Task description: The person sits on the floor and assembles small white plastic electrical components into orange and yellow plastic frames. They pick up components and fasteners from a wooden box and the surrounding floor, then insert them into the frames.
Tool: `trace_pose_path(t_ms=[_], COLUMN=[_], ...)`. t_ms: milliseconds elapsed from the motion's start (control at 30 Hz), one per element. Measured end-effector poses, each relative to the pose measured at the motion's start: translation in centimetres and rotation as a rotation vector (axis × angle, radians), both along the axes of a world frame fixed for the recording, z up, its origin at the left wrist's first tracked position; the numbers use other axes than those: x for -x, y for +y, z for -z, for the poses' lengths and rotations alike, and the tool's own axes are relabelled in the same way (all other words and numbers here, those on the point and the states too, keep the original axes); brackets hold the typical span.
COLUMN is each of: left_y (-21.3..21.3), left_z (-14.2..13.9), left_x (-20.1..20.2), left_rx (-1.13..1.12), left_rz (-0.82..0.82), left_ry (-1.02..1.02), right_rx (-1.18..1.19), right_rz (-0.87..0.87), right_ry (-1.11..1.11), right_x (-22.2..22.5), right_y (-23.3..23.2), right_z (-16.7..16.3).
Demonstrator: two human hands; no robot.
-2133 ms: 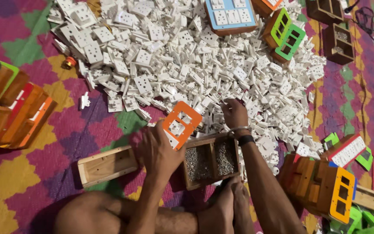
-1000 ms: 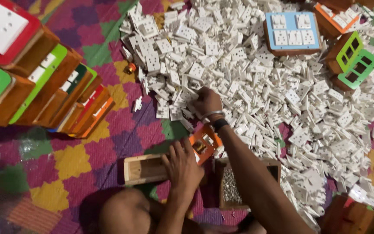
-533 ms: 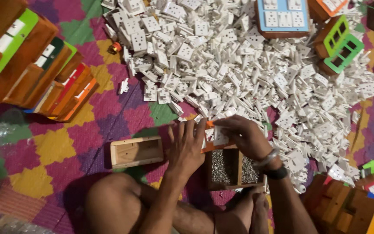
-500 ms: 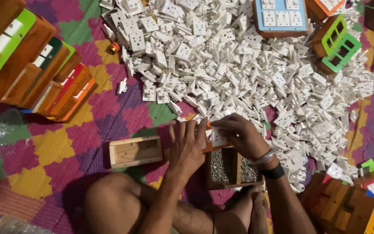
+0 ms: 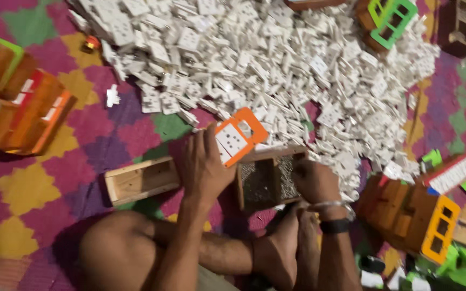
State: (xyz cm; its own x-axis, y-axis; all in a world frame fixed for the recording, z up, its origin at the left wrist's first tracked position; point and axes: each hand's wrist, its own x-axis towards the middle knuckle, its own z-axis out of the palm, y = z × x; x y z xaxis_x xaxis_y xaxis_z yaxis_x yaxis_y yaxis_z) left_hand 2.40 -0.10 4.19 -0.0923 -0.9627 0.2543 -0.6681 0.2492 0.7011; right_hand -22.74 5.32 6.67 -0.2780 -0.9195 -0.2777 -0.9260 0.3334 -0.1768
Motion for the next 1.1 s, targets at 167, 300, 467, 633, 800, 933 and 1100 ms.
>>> trace_pose_path(t_ms=[167,300,467,633,800,933,1100], left_y=[0.1,0.3,0.7,1.0,1.2,1.3,1.5], left_z=[0.2,0.5,0.8,1.0,1.2,1.3,1.4], left_x=[0.6,1.0,1.3,1.4,1.6,1.8,2.1], left_rx=[-0.015,-0.052,-0.115,-0.05,-0.031,0.05,0.046], left_rz=[0.049,0.068,0.092,0.09,0.104,0.113,0.126], left_ry=[-0.09,-0.112,-0.13,-0.146,-0.165,-0.161,-0.221], right_rx=[0.024,0.226,0.235,0.265,0.399,0.434,0.271], right_rz=[-0.094,-0.217,-0.221,-0.037,0.185,0.342,0.289], right_ry=[-0.372,-0.32,-0.215,-0.22,-0.487,-1.152,-1.092], right_x=[1.1,0.9,0.0,0.2,0.7,-0.7,-3.5], right_y=[1.1,1.5,1.6,2.3,1.6,0.6,0.9], right_z=[2.6,2.4,3.4,4.1,2.8,2.1,2.8])
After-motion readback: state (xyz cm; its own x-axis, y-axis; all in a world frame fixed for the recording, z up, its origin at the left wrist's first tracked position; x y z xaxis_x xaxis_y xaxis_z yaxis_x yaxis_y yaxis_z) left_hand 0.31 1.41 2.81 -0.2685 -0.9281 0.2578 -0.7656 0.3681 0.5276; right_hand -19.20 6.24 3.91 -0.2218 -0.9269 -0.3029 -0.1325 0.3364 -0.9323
